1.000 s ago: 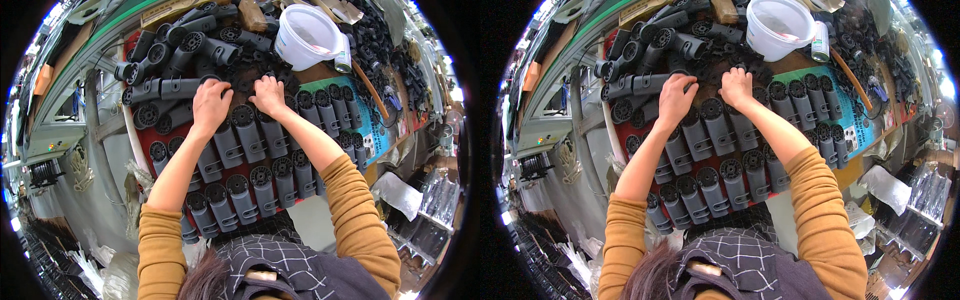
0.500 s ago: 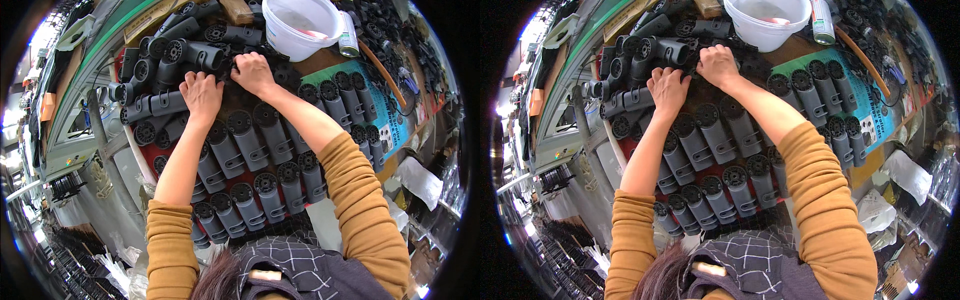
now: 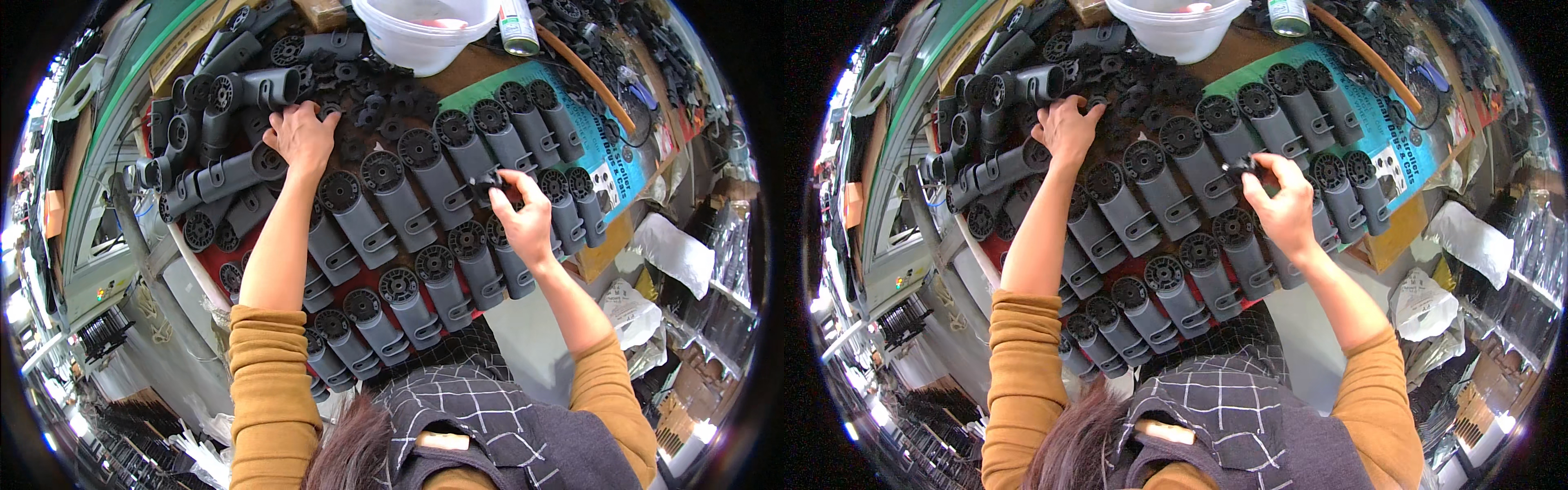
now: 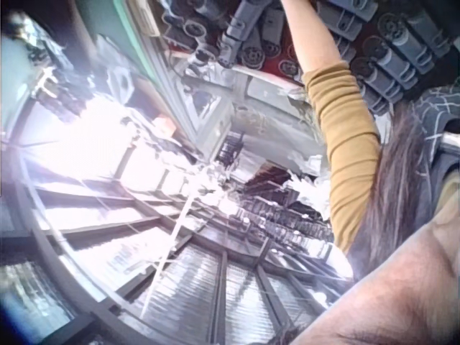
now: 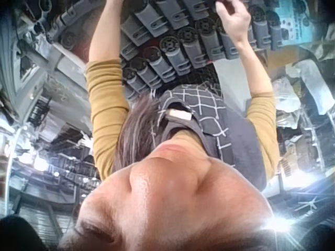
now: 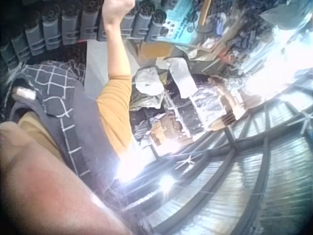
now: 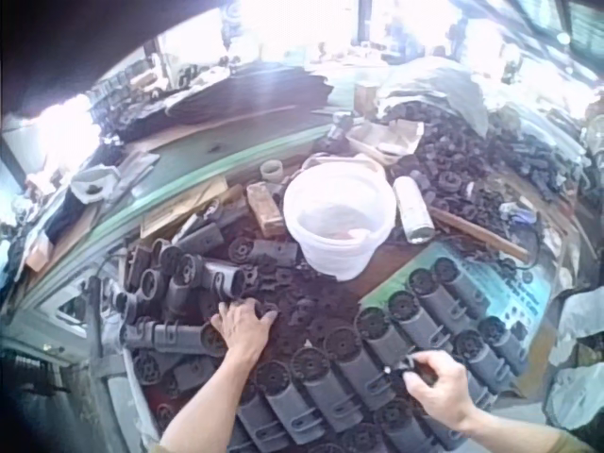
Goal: The person retrieves small black plastic parts from a sack and cleans them one by one using a toothbrush and water from a bucket. After cleaning, the parts are placed into gray cylindrical holders arranged on a workbench.
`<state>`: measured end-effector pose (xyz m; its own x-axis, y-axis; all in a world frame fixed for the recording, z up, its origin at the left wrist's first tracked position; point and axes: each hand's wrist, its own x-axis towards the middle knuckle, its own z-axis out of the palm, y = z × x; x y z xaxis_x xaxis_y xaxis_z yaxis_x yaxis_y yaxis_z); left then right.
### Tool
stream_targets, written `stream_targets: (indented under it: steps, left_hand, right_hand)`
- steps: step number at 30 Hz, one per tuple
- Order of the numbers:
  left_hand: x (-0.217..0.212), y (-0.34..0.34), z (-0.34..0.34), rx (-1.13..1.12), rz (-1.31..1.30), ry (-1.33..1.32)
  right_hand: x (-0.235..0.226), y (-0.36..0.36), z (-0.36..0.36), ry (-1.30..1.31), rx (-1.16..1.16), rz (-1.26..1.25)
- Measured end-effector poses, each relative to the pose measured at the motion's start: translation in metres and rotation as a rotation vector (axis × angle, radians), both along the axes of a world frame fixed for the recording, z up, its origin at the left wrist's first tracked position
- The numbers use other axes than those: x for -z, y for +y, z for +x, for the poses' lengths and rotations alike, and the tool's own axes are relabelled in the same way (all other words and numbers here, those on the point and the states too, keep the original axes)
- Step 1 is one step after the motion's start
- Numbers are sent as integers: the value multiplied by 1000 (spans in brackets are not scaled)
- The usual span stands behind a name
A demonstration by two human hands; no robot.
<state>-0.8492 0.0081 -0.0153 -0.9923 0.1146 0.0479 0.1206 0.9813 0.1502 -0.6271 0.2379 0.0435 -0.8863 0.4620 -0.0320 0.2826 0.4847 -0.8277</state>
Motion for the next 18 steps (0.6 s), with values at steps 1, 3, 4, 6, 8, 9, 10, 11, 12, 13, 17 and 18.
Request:
stream_targets:
  steps: [1,3,4,6,8,9,10,11,12,13,17,18]
  left_hand:
    - [0,2,0,-9,57,12]
    - [-1,4,0,-39,148,-44]
    - [-3,1,0,-24,244,-73]
    - [-2,-2,1,-29,496,-121]
    - [5,0,5,-32,777,-213]
    - [12,5,7,-53,895,-327]
    - [18,10,8,-42,854,-333]
    - [26,17,10,-30,813,-343]
    - [31,22,6,0,726,-293]
    - [36,26,4,0,625,-281]
    - [43,32,-11,14,384,-235]
    - [42,31,-12,7,341,-188]
  right_hand:
    - [1,3,10,-46,61,-46]
    - [3,6,28,5,117,-197]
    - [4,7,34,32,129,-194]
    - [3,8,43,56,170,-214]
    - [1,7,48,67,213,-235]
    - [-1,6,51,73,209,-255]
    - [-2,5,51,76,216,-272]
    - [-3,4,52,62,235,-291]
    - [-4,4,54,43,234,-283]
    - [-5,6,56,47,214,-239]
    - [-6,15,74,94,213,-254]
    - [-5,18,79,96,231,-267]
